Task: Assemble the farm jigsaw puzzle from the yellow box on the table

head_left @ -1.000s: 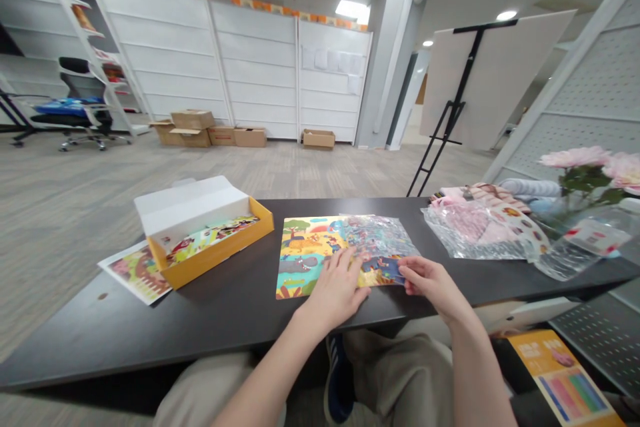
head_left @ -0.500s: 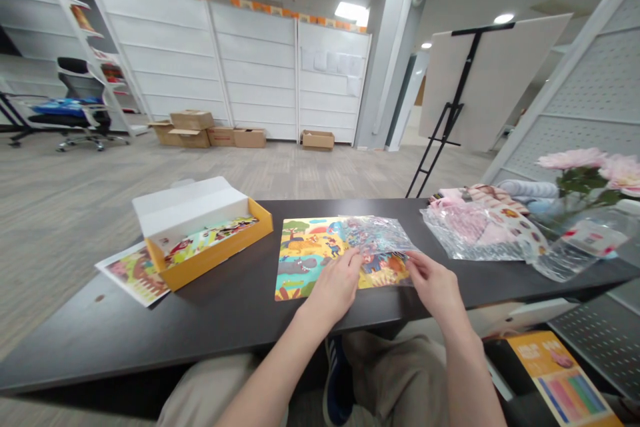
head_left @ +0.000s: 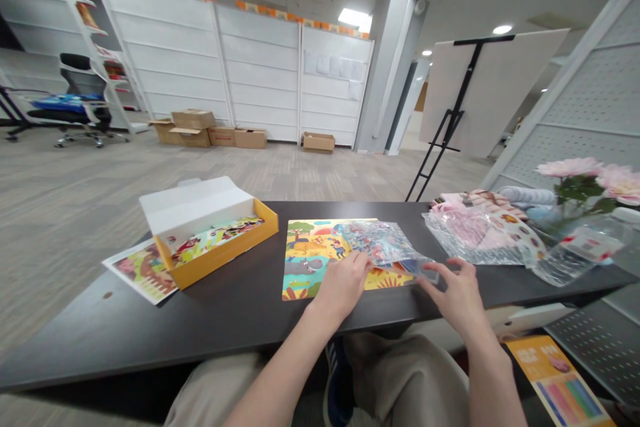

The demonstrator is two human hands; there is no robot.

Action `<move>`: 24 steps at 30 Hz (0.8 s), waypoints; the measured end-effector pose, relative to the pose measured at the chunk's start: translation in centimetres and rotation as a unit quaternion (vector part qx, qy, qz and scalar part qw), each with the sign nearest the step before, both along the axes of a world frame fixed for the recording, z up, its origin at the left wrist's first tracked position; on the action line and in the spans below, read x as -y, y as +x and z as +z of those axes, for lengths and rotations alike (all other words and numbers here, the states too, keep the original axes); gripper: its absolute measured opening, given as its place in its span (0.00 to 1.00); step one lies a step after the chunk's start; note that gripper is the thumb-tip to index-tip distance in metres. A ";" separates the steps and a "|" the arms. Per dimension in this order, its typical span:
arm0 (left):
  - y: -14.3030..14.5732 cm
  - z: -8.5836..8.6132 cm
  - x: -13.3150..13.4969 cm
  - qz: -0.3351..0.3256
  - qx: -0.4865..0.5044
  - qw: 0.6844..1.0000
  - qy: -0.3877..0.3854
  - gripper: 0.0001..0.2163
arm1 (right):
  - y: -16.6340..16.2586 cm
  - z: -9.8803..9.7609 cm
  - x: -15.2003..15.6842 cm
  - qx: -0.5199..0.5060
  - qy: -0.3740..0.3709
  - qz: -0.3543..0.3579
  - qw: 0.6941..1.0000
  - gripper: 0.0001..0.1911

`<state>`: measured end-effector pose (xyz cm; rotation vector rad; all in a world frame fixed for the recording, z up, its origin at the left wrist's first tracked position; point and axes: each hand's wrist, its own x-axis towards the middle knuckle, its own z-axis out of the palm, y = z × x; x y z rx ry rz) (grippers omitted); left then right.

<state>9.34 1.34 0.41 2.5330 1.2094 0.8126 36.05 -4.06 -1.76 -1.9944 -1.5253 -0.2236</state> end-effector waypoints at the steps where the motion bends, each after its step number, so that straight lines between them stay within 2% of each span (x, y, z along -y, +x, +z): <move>1: 0.1 0.0 0.1 0.001 0.013 1.000 0.008 0.09 | -0.1 0.3 0.0 -0.044 -0.007 -0.017 0.999 0.17; 3: 0.5 -0.1 0.5 -0.004 0.038 0.999 0.030 0.08 | -0.4 0.7 0.3 -0.163 -0.035 -0.016 0.986 0.18; 5: 1.0 -0.4 1.0 -0.022 0.059 0.996 0.058 0.08 | -0.8 0.7 1.2 -0.289 -0.045 0.007 0.956 0.20; 8: 1.9 -0.7 2.0 -0.068 0.075 0.990 0.095 0.07 | -1.4 -0.1 3.2 -0.438 0.000 -0.007 0.899 0.26; 11: 2.6 -0.8 3.1 -0.110 0.074 0.986 0.100 0.06 | -1.9 -0.6 4.9 -0.554 -0.003 -0.024 0.832 0.29; 14: 3.3 -1.0 4.1 -0.139 0.082 0.985 0.063 0.06 | -1.8 0.1 4.7 -0.620 -0.061 -0.004 0.783 0.30; 16: 3.7 -1.1 4.7 -0.155 0.084 0.984 0.029 0.07 | -1.4 0.8 3.4 -0.623 -0.098 0.011 0.776 0.30; 18: 4.0 -1.2 5.2 -0.180 0.078 0.981 0.002 0.07 | -0.8 1.1 1.7 -0.599 -0.114 0.017 0.792 0.27; 20: 3.9 -1.1 5.6 -0.215 0.070 0.974 -0.013 0.10 | -0.2 0.9 0.2 -0.568 -0.099 0.021 0.817 0.23; 22: 3.4 -0.8 5.9 -0.246 0.059 0.967 -0.020 0.17 | 0.5 0.7 -0.8 -0.549 -0.072 0.033 0.832 0.21; 24: 2.6 -0.4 6.0 -0.255 0.044 0.966 -0.024 0.22 | 1.2 0.8 -1.6 -0.529 -0.048 0.047 0.846 0.21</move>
